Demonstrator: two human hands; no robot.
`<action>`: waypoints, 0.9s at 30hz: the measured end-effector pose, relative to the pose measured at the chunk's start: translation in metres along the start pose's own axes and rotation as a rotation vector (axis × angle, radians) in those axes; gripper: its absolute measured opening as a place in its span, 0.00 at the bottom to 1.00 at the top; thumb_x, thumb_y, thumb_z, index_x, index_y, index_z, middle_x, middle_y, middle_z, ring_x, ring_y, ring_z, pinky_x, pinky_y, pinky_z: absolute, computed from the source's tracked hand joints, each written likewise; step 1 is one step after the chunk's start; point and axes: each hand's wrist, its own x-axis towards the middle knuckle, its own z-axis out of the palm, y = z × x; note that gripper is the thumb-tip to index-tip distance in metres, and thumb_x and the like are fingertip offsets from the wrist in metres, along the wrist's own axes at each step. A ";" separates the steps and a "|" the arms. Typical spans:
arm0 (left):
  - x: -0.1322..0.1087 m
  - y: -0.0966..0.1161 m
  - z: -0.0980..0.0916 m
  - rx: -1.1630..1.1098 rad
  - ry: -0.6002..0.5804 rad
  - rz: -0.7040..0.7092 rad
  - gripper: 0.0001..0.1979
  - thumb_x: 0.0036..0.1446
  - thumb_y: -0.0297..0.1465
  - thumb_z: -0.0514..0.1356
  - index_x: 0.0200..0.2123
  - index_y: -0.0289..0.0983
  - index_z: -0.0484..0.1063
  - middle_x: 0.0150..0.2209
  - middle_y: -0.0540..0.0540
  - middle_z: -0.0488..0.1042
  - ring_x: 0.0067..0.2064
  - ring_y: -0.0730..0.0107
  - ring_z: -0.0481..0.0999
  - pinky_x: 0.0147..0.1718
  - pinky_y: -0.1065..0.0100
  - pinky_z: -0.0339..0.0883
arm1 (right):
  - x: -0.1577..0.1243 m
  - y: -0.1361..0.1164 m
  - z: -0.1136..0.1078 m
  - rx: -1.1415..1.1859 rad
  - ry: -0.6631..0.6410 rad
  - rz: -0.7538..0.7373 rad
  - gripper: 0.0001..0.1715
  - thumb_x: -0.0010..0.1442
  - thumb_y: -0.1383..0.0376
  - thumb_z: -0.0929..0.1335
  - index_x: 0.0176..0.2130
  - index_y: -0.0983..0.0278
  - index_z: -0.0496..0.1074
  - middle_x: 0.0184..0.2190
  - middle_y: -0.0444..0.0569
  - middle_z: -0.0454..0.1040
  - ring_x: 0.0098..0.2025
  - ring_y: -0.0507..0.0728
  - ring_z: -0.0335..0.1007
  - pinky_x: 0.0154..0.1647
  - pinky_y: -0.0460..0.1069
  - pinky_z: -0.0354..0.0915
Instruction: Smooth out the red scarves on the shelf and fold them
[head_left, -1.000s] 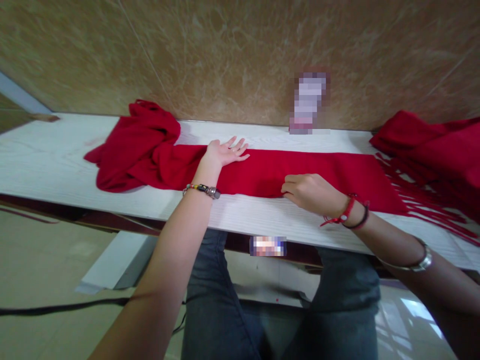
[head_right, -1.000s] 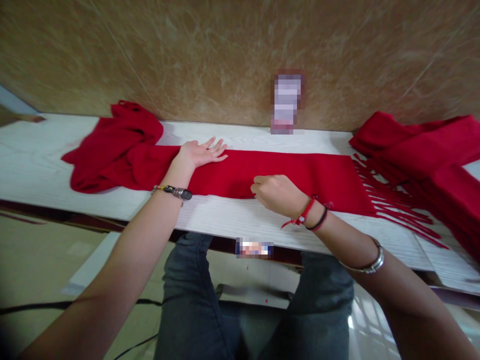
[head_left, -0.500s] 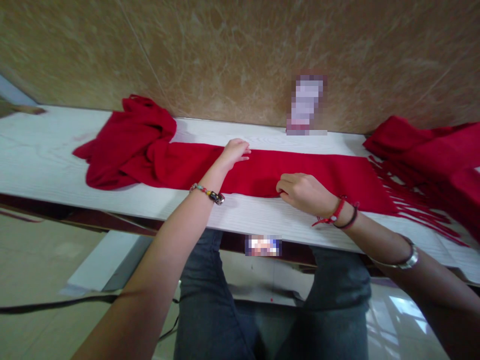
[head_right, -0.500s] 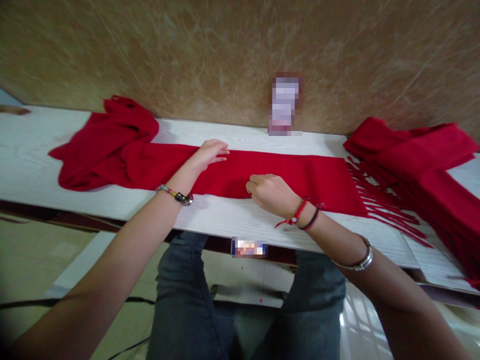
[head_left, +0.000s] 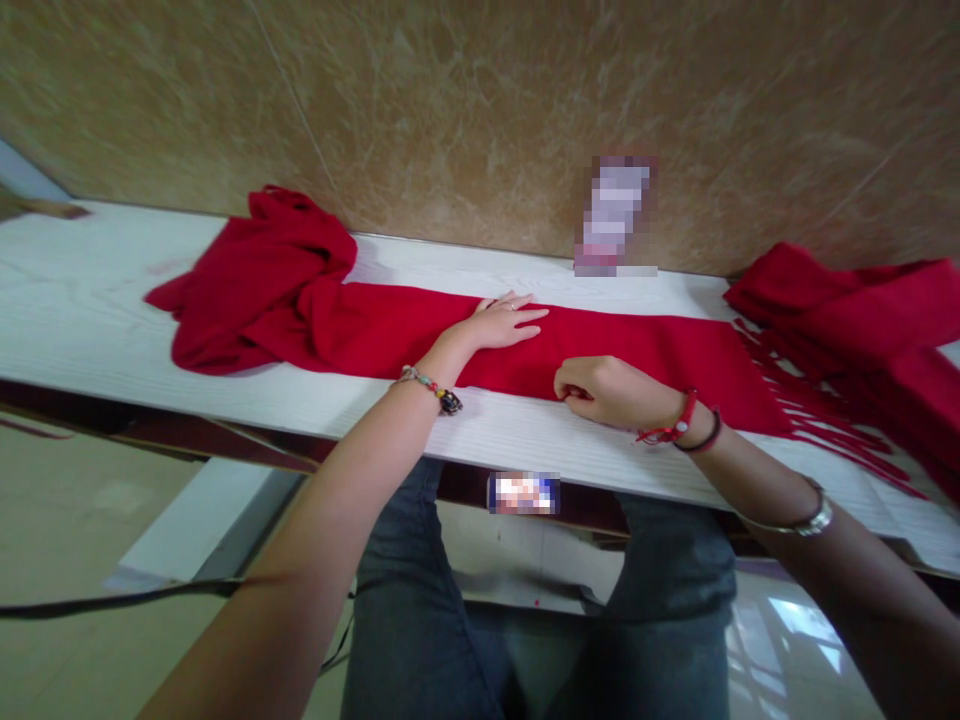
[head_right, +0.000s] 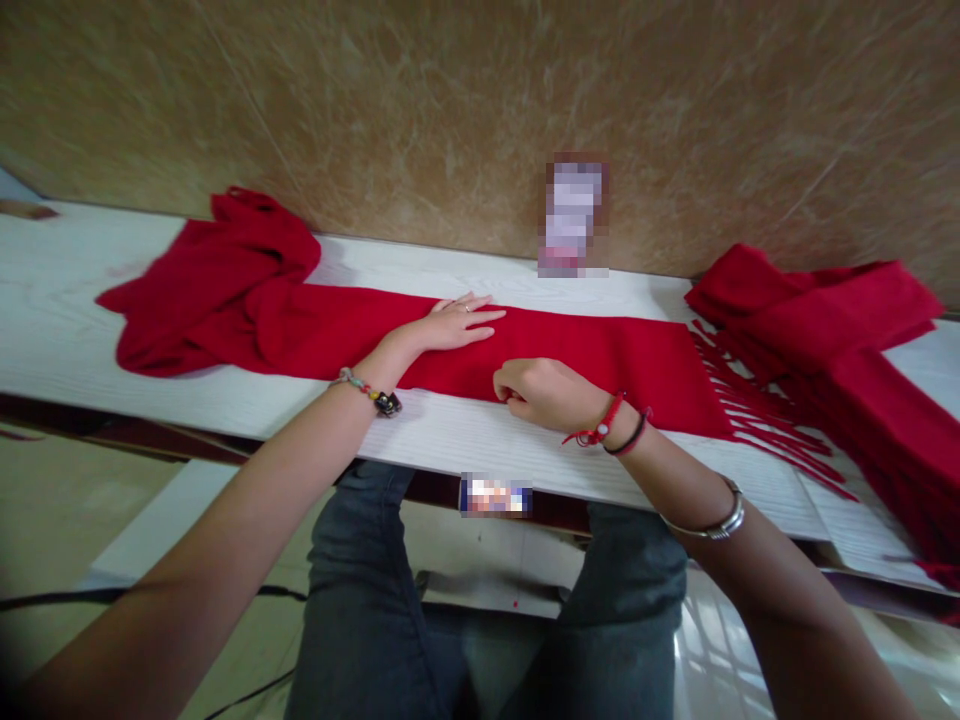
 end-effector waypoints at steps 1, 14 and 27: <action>0.000 0.000 0.000 0.024 -0.011 0.002 0.17 0.49 0.38 0.61 0.45 0.50 0.73 0.60 0.55 0.59 0.65 0.56 0.43 0.60 0.55 0.23 | 0.000 0.000 -0.001 0.018 -0.025 -0.008 0.09 0.54 0.74 0.61 0.30 0.67 0.70 0.27 0.47 0.70 0.28 0.50 0.60 0.30 0.46 0.57; -0.009 0.012 -0.007 -0.017 0.013 -0.157 0.23 0.45 0.43 0.63 0.47 0.47 0.71 0.63 0.52 0.53 0.66 0.58 0.38 0.60 0.58 0.22 | 0.000 0.011 0.020 -0.187 0.009 0.233 0.36 0.62 0.51 0.57 0.61 0.68 0.53 0.63 0.63 0.50 0.64 0.67 0.44 0.57 0.67 0.52; -0.019 -0.024 -0.053 -1.548 0.318 -0.428 0.30 0.62 0.38 0.26 0.61 0.38 0.51 0.56 0.40 0.63 0.54 0.65 0.68 0.50 0.61 0.59 | -0.004 0.023 0.022 -0.306 -0.077 0.296 0.34 0.63 0.51 0.56 0.61 0.67 0.54 0.63 0.60 0.51 0.64 0.67 0.46 0.56 0.67 0.53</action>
